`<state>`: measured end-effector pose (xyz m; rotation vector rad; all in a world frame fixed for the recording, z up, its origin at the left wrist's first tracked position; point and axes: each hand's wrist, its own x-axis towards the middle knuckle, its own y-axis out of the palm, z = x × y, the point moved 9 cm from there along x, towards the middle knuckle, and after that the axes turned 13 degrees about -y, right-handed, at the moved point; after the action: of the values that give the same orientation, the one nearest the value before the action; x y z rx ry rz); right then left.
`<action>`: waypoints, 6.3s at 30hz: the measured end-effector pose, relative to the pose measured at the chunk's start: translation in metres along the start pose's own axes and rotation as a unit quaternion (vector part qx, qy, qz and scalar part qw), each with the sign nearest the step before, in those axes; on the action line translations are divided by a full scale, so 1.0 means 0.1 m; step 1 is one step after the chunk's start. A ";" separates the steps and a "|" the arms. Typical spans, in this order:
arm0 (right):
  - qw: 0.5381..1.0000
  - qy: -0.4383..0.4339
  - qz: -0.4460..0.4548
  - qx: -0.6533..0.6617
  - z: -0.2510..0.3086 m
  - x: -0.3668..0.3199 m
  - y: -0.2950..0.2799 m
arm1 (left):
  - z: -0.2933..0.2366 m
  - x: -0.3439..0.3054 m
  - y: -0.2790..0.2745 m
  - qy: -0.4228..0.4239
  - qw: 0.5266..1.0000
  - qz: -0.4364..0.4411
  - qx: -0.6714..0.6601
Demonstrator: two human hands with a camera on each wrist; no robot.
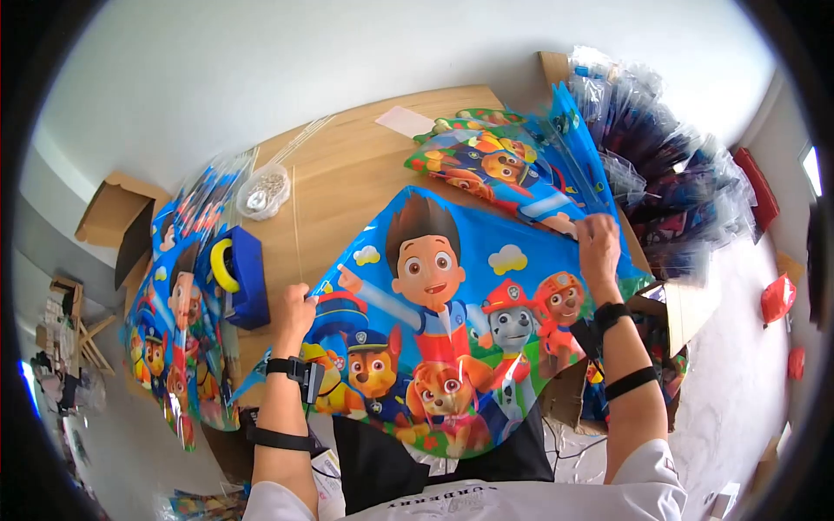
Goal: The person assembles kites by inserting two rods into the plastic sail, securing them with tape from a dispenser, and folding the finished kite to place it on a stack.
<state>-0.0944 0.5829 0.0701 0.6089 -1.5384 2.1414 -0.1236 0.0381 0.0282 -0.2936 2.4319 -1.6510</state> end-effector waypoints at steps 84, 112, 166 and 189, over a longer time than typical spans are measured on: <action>0.940 -0.195 -0.034 0.278 1.95 -1.27 -0.60 | -0.30 -1.92 -2.31 0.167 0.681 -0.012 -0.713; 0.996 -0.043 0.079 0.014 0.20 -0.49 0.15 | 0.33 -0.35 -0.33 0.038 0.996 -0.066 0.037; 0.964 -0.111 0.215 0.114 1.37 -0.99 -0.96 | -1.41 -1.82 -0.98 0.435 0.892 -0.110 -0.058; 0.892 -0.068 0.089 0.437 1.22 0.77 -2.11 | -1.02 -1.66 -2.83 0.259 0.794 0.141 -0.531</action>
<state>-0.0227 0.5346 0.3110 0.9296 -0.6071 2.9598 0.0263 0.0709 0.3362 0.4438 3.3366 -0.0643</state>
